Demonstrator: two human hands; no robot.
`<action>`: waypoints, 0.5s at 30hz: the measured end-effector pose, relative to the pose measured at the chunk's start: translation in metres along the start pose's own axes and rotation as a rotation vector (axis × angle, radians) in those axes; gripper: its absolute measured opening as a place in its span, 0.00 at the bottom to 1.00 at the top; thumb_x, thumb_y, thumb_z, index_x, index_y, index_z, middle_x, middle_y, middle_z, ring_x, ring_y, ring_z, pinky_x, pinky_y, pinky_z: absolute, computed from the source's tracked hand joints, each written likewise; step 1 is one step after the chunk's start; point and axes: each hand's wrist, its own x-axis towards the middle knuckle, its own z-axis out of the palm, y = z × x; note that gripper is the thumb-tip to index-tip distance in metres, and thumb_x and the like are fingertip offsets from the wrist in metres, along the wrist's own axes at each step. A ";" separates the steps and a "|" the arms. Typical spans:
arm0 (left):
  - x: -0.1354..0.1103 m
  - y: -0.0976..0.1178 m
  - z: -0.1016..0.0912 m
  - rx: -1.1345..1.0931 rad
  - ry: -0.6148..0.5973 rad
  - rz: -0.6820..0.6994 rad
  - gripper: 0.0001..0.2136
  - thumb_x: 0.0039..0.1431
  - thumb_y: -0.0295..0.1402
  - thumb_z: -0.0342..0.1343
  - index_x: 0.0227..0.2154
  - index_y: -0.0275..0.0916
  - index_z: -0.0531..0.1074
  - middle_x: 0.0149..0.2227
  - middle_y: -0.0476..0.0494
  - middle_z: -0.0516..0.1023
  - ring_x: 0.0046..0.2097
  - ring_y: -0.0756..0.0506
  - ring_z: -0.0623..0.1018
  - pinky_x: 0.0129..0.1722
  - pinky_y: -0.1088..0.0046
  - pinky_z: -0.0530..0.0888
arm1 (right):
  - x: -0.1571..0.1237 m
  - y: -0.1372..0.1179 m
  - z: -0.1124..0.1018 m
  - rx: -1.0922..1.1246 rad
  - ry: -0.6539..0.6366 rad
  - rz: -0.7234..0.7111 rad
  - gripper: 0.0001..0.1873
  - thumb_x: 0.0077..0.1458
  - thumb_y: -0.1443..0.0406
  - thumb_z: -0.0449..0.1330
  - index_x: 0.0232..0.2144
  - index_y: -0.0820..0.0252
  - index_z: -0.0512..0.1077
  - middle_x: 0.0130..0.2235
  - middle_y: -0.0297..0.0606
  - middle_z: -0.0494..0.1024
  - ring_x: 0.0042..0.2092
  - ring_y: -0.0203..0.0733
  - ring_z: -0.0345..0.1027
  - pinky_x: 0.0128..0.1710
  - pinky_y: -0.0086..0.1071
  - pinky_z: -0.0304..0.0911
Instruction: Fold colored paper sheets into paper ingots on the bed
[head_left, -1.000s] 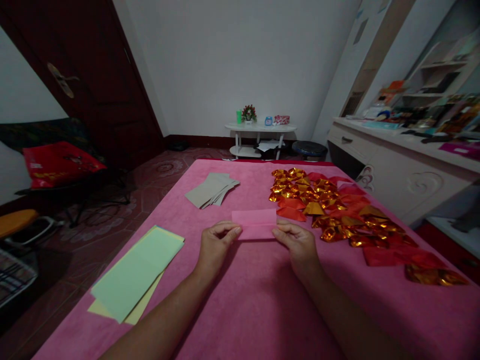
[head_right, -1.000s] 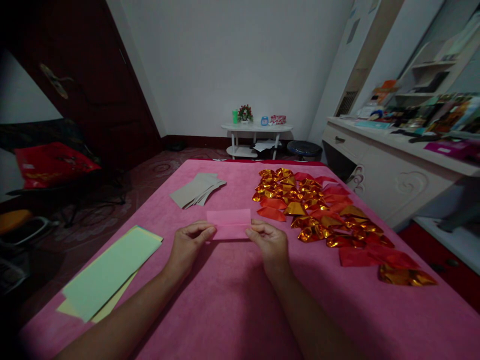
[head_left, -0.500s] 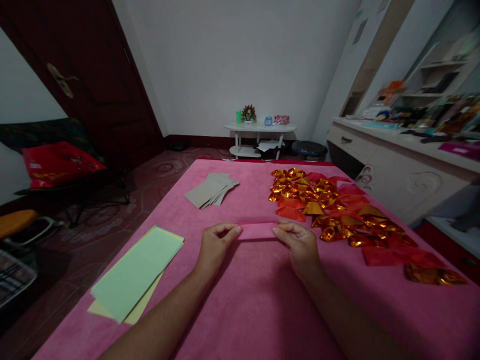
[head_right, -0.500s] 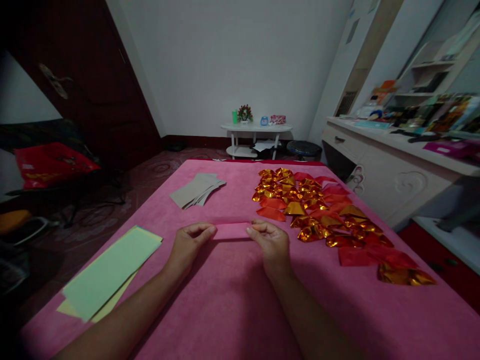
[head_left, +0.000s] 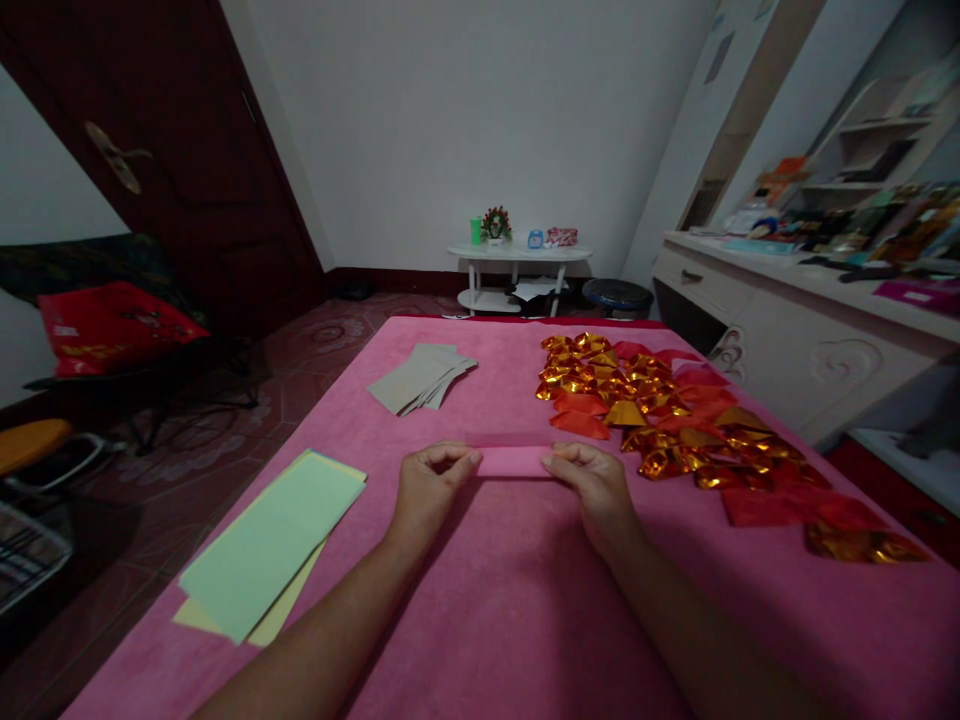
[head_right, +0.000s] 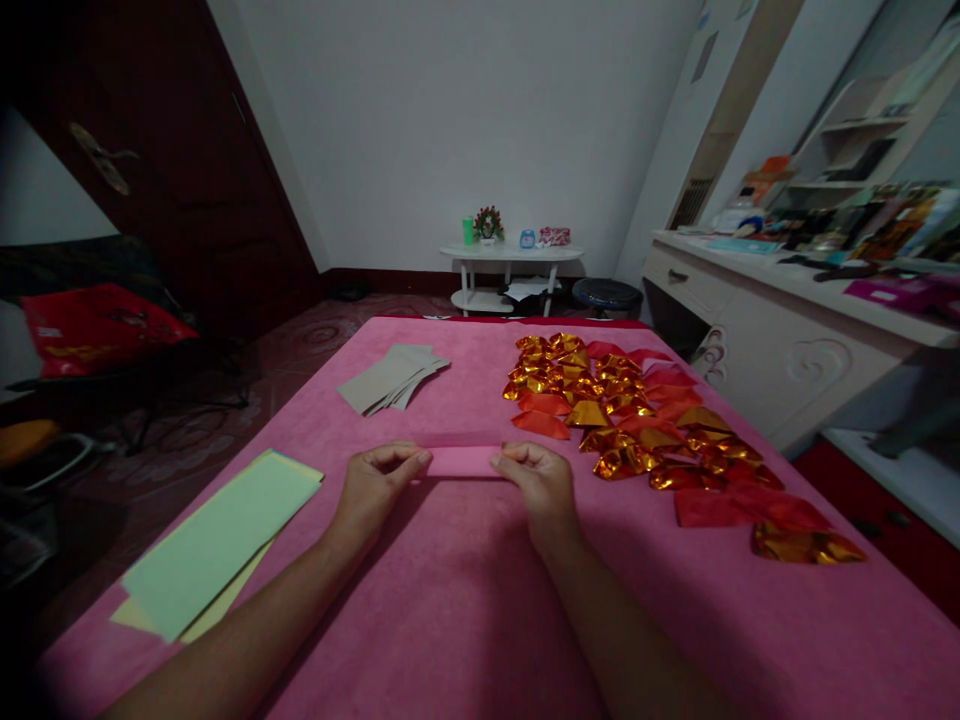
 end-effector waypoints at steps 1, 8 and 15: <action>0.000 0.000 0.000 -0.003 0.002 -0.010 0.07 0.47 0.33 0.62 0.23 0.34 0.78 0.26 0.46 0.77 0.29 0.50 0.73 0.30 0.78 0.67 | 0.000 0.000 0.000 -0.006 0.005 0.004 0.09 0.31 0.63 0.71 0.16 0.60 0.75 0.22 0.33 0.74 0.28 0.36 0.64 0.30 0.29 0.59; 0.000 0.001 0.002 0.002 0.015 -0.053 0.08 0.45 0.34 0.64 0.22 0.34 0.78 0.22 0.47 0.77 0.25 0.52 0.72 0.26 0.79 0.66 | 0.000 -0.001 0.002 0.016 0.053 0.040 0.08 0.30 0.65 0.70 0.14 0.60 0.74 0.20 0.32 0.73 0.27 0.35 0.64 0.31 0.30 0.59; 0.001 0.000 0.002 0.002 0.047 -0.066 0.08 0.42 0.34 0.65 0.20 0.34 0.77 0.21 0.47 0.77 0.24 0.52 0.71 0.25 0.79 0.65 | 0.001 0.001 0.003 0.021 0.065 0.019 0.10 0.30 0.67 0.69 0.13 0.60 0.70 0.19 0.30 0.72 0.26 0.34 0.62 0.29 0.29 0.57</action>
